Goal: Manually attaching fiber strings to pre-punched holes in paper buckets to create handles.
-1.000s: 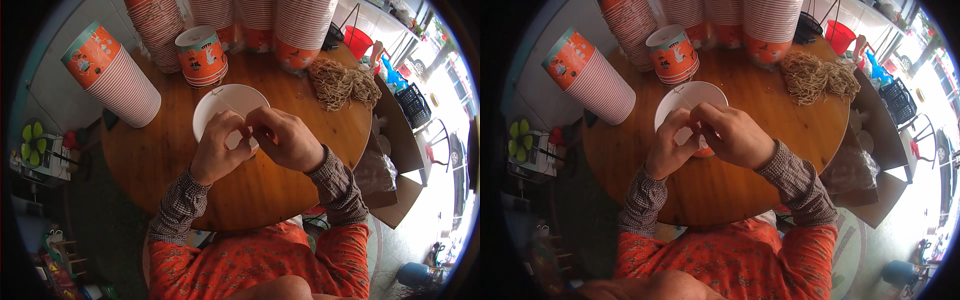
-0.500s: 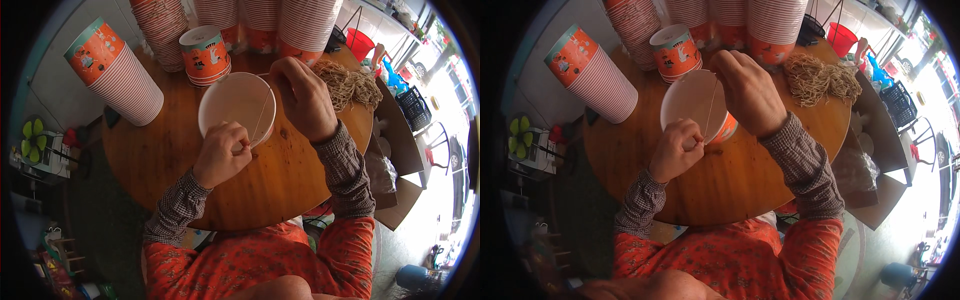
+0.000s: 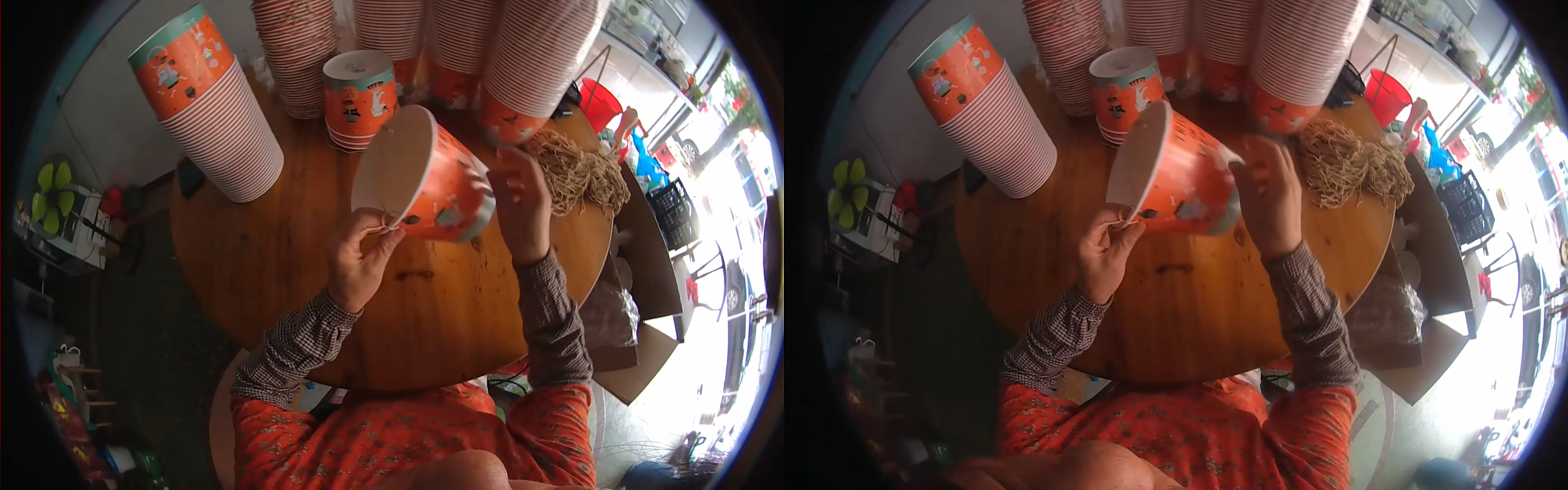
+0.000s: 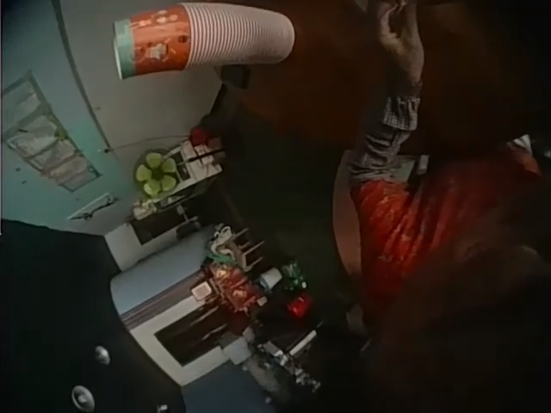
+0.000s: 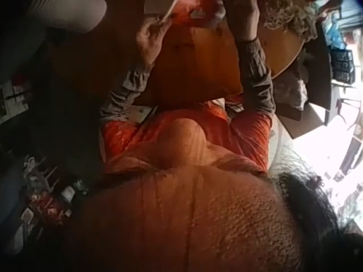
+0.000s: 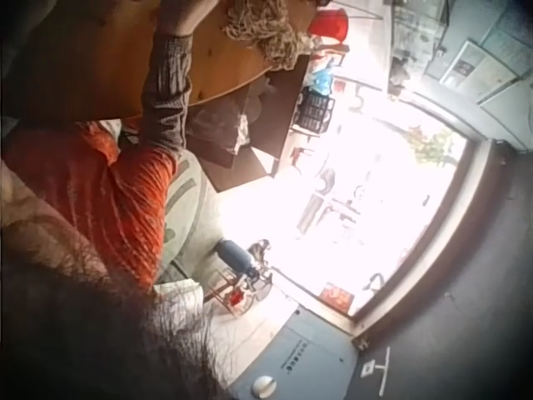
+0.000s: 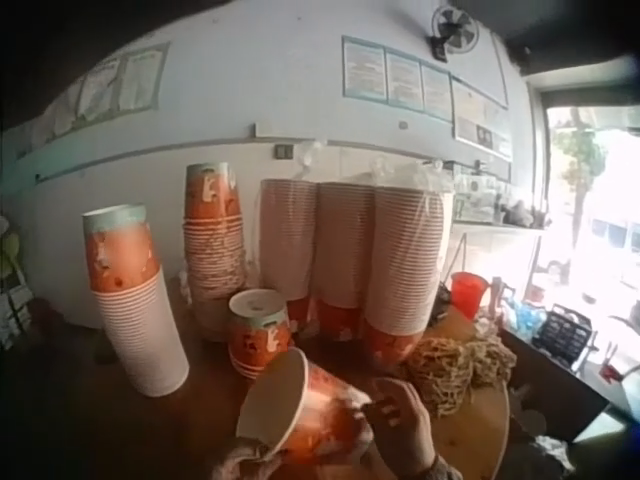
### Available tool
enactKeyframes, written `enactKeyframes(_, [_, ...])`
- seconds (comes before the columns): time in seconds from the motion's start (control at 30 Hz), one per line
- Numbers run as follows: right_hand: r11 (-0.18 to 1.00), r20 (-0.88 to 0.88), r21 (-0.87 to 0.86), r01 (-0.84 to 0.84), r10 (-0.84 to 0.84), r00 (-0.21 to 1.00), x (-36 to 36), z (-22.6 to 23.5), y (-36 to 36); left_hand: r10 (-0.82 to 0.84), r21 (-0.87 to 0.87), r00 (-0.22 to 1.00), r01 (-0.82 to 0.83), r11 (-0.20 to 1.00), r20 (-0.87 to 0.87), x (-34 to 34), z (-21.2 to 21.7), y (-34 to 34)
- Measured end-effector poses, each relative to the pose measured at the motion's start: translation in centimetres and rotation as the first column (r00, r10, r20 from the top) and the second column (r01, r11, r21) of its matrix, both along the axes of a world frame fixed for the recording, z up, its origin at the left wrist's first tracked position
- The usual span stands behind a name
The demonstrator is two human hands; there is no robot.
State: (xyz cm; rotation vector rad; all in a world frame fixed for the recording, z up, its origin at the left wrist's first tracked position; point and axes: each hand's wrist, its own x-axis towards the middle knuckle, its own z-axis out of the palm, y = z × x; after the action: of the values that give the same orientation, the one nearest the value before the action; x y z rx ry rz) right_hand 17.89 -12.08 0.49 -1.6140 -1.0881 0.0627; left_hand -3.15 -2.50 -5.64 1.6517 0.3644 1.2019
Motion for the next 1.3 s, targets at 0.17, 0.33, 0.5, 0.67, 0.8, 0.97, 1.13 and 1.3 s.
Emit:
enactKeyframes(0.17, [0.961,-0.384,0.116,-0.251,0.276,0.881,-1.6,-4.9,1.4,0.022,-0.134,0.978,0.006,0.991,0.206,0.0,-1.5,1.7])
enactKeyframes(0.33, [0.926,-0.469,0.287,-0.247,0.361,0.806,-2.7,-3.5,3.8,0.090,0.076,0.987,-0.100,0.992,0.132,-0.9,-2.4,4.2])
enactKeyframes(0.5, [0.974,0.282,0.213,-0.075,0.012,0.959,1.2,3.9,8.1,0.407,0.452,0.910,-0.330,0.829,-0.082,-2.1,0.4,4.8])
enactKeyframes(0.67, [0.983,0.760,0.150,-0.107,-0.045,0.648,2.4,10.2,16.1,0.392,0.552,0.898,-0.228,0.802,-0.198,-2.2,-0.6,4.9])
enactKeyframes(0.8, [1.000,0.816,-0.018,-0.021,0.027,0.577,3.2,9.2,22.3,0.341,0.545,0.912,-0.169,0.821,-0.230,-1.9,-1.5,4.9])
enactKeyframes(0.97, [0.987,0.862,-0.129,-0.098,0.160,0.481,5.5,6.8,26.1,0.313,0.549,0.915,-0.130,0.826,-0.254,-1.3,-1.6,4.5])
enactKeyframes(1.13, [0.963,0.817,-0.258,-0.078,0.261,0.514,3.1,4.3,26.1,0.319,0.563,0.913,-0.128,0.817,-0.255,-1.9,-2.0,4.6])
enactKeyframes(1.3, [0.965,0.848,-0.260,-0.041,0.249,0.467,2.8,3.3,26.6,0.316,0.548,0.914,-0.133,0.826,-0.255,-1.8,-1.8,4.6])
